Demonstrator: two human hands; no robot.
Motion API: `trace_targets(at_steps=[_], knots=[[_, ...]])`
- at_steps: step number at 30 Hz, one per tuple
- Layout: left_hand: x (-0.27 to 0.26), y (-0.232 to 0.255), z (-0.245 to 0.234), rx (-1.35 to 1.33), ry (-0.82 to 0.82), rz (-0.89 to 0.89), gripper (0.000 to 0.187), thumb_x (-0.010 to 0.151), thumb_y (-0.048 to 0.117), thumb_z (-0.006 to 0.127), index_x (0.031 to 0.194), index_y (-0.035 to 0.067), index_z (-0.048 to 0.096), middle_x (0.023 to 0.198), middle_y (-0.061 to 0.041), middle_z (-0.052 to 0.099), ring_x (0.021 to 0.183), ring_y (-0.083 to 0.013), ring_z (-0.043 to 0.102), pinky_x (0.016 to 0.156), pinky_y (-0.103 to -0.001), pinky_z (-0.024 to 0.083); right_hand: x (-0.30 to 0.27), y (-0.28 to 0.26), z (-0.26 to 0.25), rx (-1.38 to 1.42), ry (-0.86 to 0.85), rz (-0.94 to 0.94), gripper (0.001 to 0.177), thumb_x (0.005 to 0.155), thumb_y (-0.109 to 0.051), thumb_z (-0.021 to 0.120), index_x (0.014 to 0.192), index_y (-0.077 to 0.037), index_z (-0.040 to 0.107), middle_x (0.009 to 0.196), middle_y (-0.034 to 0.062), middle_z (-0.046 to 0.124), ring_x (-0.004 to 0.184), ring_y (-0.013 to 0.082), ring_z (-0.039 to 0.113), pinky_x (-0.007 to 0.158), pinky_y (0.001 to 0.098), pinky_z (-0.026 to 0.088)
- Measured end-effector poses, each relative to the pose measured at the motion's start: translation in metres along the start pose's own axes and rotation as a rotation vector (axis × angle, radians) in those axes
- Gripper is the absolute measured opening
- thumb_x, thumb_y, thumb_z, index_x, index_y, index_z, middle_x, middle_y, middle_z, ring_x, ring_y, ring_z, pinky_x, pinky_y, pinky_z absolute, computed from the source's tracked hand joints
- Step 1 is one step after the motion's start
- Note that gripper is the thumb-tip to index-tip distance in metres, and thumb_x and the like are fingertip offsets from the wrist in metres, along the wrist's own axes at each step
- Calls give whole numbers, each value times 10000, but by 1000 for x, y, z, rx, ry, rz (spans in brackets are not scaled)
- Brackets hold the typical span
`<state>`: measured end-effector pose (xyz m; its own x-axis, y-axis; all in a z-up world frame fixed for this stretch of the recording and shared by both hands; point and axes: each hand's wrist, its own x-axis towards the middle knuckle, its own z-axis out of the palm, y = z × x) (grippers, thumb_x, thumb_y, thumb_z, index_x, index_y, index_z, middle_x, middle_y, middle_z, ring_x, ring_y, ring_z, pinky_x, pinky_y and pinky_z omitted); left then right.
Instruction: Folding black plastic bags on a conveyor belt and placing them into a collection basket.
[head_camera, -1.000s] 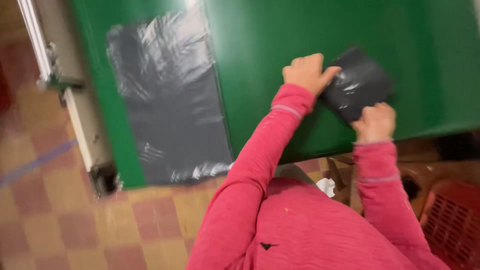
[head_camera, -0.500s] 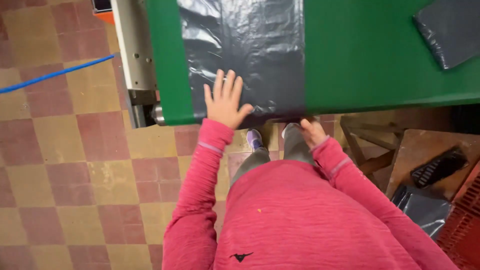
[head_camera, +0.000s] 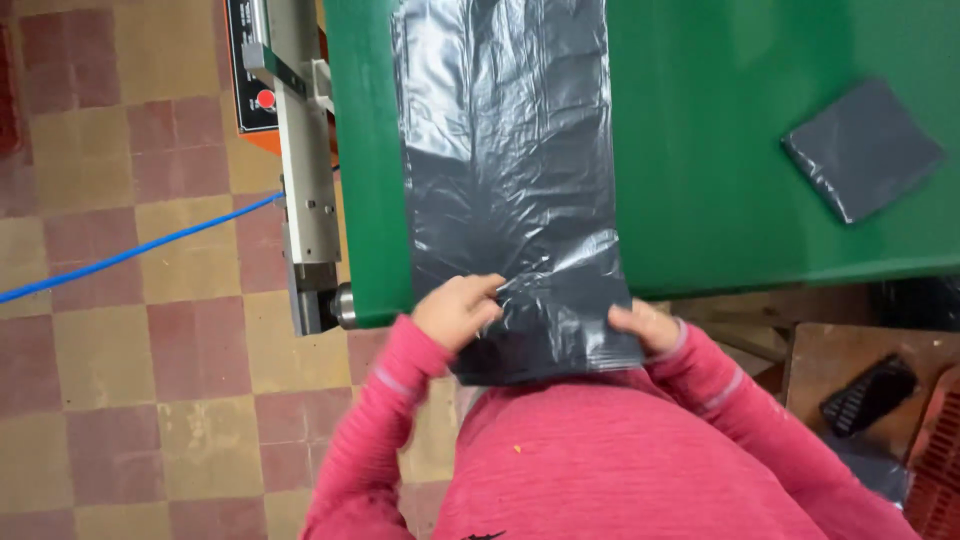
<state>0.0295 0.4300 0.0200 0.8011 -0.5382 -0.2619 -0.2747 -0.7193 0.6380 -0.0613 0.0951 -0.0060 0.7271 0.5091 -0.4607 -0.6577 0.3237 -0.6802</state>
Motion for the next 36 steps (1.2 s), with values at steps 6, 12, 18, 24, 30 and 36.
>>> trace_targets(at_steps=[6, 12, 18, 24, 30, 36], knots=[[122, -98, -100, -999, -339, -144, 1025, 840, 862, 163, 1397, 128, 614, 1332, -70, 692, 1185, -200, 667, 981, -330, 485, 122, -157, 6, 472, 174, -127, 621, 1018, -523, 422, 1419, -55, 495, 1426, 207, 534, 1385, 448, 481, 1094, 652, 390], [162, -215, -40, -1693, -185, -91, 585, 986, 562, 274, 1076, 86, 603, 1015, 5, 657, 808, -134, 614, 675, -294, 463, 244, -257, -75, 631, 163, -250, 507, 1083, -452, 341, 1384, -60, 451, 1497, 209, 540, 1455, 415, 485, 1140, 673, 391], [211, -138, -23, -635, 584, -31, 336, 1007, 325, 676, 1056, -7, 664, 926, -139, 700, 763, -383, 698, 691, -404, 527, 317, -293, -146, 13, 330, -230, 550, 1043, -475, 445, 1337, -32, 588, 1417, 228, 611, 1324, 429, 595, 1042, 535, 504], [227, -85, -50, -5, 662, -500, 310, 1014, 290, 560, 1198, 41, 554, 885, -284, 704, 806, -505, 670, 699, -581, 516, 336, -342, -131, -1806, 507, -808, 684, 730, -328, 847, 1313, -58, 613, 1317, 176, 634, 1172, 391, 610, 941, 471, 473], [212, -72, -63, 100, 444, -500, 313, 1024, 331, 539, 1131, 37, 527, 803, -262, 700, 736, -500, 663, 659, -596, 520, 366, -351, -119, -1780, 435, -20, 545, 825, -315, 822, 1259, -63, 611, 1172, 184, 684, 1131, 381, 611, 991, 477, 462], [216, -30, -93, 415, 525, -423, 402, 917, 381, 618, 1149, 58, 559, 1061, -172, 709, 974, -390, 675, 728, -493, 540, 345, -324, -90, -1754, 556, -262, 241, 886, -127, 716, 1122, -141, 665, 1038, 99, 727, 1042, 331, 649, 943, 460, 448]])
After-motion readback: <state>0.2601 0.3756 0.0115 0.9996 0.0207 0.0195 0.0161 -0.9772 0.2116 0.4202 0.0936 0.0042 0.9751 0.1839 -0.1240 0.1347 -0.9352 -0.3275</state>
